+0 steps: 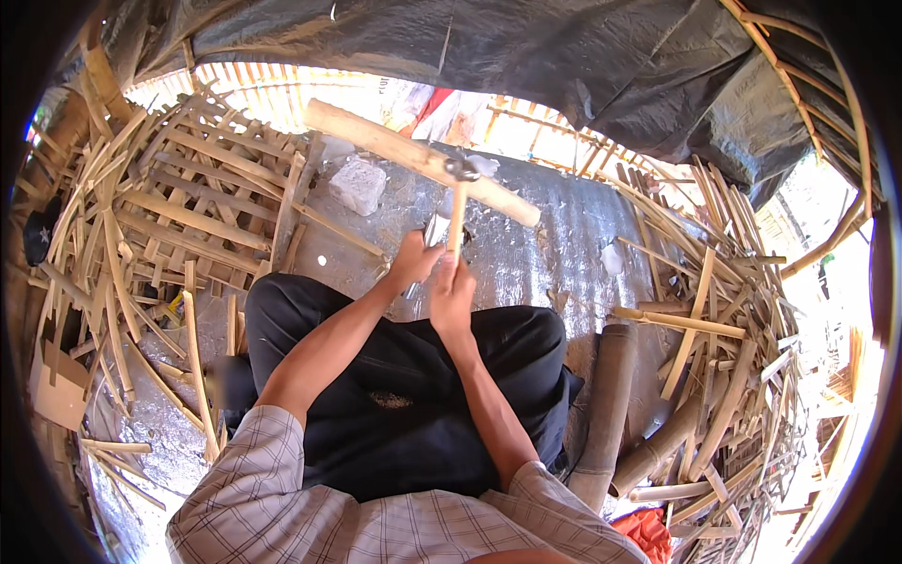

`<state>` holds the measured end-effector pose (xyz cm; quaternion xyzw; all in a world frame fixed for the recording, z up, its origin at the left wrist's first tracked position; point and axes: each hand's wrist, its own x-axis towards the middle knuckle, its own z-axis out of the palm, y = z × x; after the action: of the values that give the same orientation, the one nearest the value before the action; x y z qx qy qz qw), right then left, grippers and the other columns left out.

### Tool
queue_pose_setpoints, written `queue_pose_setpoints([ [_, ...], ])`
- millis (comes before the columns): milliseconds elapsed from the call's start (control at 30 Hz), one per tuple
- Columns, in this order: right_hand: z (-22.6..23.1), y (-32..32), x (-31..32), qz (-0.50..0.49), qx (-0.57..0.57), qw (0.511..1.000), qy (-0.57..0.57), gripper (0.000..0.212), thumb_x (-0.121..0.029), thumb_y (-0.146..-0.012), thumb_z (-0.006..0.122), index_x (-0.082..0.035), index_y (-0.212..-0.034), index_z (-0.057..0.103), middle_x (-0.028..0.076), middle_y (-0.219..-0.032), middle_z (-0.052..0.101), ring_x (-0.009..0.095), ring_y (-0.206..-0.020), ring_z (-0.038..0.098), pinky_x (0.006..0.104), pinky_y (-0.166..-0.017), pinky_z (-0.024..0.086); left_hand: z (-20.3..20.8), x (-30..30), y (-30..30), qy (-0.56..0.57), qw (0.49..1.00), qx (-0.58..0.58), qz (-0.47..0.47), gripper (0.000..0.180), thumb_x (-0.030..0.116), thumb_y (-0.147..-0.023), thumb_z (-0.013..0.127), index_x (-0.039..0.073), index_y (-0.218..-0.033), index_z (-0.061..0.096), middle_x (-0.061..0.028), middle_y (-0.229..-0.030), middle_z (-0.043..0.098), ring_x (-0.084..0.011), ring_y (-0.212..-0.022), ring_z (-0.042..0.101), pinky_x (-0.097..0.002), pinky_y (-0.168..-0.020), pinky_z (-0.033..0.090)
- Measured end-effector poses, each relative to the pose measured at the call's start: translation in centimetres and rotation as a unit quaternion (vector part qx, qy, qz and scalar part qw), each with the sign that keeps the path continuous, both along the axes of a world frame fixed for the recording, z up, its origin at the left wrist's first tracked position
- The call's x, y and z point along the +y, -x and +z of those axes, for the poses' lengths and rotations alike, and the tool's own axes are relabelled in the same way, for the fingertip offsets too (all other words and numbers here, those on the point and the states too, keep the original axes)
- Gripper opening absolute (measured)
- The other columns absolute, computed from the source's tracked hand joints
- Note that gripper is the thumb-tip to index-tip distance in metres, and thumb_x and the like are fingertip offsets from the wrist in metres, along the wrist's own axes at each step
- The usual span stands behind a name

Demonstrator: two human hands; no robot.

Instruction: The person shapes a bamboo tube by holding a chisel against its top edge and striking the tool with a hammer to split or carve the wood.

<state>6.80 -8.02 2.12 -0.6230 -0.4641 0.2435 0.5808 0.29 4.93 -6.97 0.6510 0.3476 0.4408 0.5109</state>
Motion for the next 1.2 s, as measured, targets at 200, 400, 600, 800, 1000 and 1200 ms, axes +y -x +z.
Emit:
queue_pose_setpoints([
  [200, -0.2, -1.8, -0.6, 0.029, 0.233, 0.949, -0.208, 0.036, -0.038, -0.105, 0.044, -0.006, -0.09, 0.048, -0.002, -0.066, 0.039, 0.012, -0.051, 0.038, 0.0295, -0.045, 0.033, 1.8, -0.3, 0.2, 0.239, 0.968, -0.076, 0.023, 0.021, 0.01, -0.089, 0.059, 0.003, -0.072, 0.05, -0.0031, -0.049, 0.045, -0.0133, -0.034, 0.043, -0.0329, -0.031, 0.036],
  [400, -3.7, 0.4, 1.5, 0.04, -0.056, 0.992, -0.11, 0.035, -0.036, -0.104, 0.047, -0.002, -0.099, 0.051, 0.012, -0.065, 0.053, 0.028, -0.053, 0.053, 0.0403, -0.049, 0.041, -0.8, 2.1, 0.7, -0.146, 0.986, 0.06, 0.044, 0.02, 0.013, -0.084, 0.064, -0.002, -0.077, 0.053, -0.0107, -0.061, 0.054, -0.0249, -0.054, 0.055, -0.0391, -0.052, 0.044],
  [600, 1.6, 1.0, -1.1, 0.125, -0.21, 0.97, 0.001, 0.034, -0.028, -0.105, 0.041, 0.0, -0.096, 0.058, 0.029, -0.065, 0.055, 0.05, -0.069, 0.06, 0.0535, -0.058, 0.043, -3.2, 2.7, 2.1, -0.147, 0.959, 0.241, -0.011, 0.026, 0.022, -0.079, 0.068, 0.0, -0.078, 0.054, -0.0103, -0.064, 0.047, -0.0172, -0.065, 0.048, -0.0411, -0.059, 0.042],
  [800, 1.3, 1.8, -1.2, 0.061, -0.199, 0.947, -0.246, 0.043, -0.032, -0.106, 0.032, 0.002, -0.091, 0.055, 0.016, -0.063, 0.052, 0.035, -0.053, 0.055, 0.0419, -0.048, 0.039, -4.7, 2.5, 1.8, -0.116, 0.975, 0.168, -0.088, 0.024, 0.02, -0.077, 0.066, -0.001, -0.081, 0.057, -0.0108, -0.065, 0.052, -0.0169, -0.063, 0.047, -0.04, -0.058, 0.041],
  [1000, -0.9, 0.2, -1.0, -0.015, 0.029, 0.999, -0.041, 0.046, -0.035, -0.106, 0.035, 0.003, -0.084, 0.05, 0.011, -0.056, 0.046, 0.019, -0.047, 0.051, 0.0381, -0.045, 0.036, 1.5, -0.7, -0.1, -0.065, 0.968, 0.234, -0.064, 0.026, 0.016, -0.079, 0.067, -0.005, -0.094, 0.063, -0.0272, -0.084, 0.066, -0.0442, -0.085, 0.065, -0.0482, -0.071, 0.052],
  [1200, 1.1, 1.3, -1.4, 0.06, 0.087, 0.944, -0.313, 0.038, -0.035, -0.105, 0.043, -0.008, -0.082, 0.032, -0.002, -0.061, 0.033, 0.005, -0.051, 0.03, 0.0238, -0.046, 0.025, -0.5, 0.3, 0.8, -0.112, 0.966, 0.232, 0.011, 0.026, 0.018, -0.079, 0.068, -0.005, -0.089, 0.061, -0.0294, -0.081, 0.064, -0.0455, -0.085, 0.064, -0.0513, -0.072, 0.05],
])
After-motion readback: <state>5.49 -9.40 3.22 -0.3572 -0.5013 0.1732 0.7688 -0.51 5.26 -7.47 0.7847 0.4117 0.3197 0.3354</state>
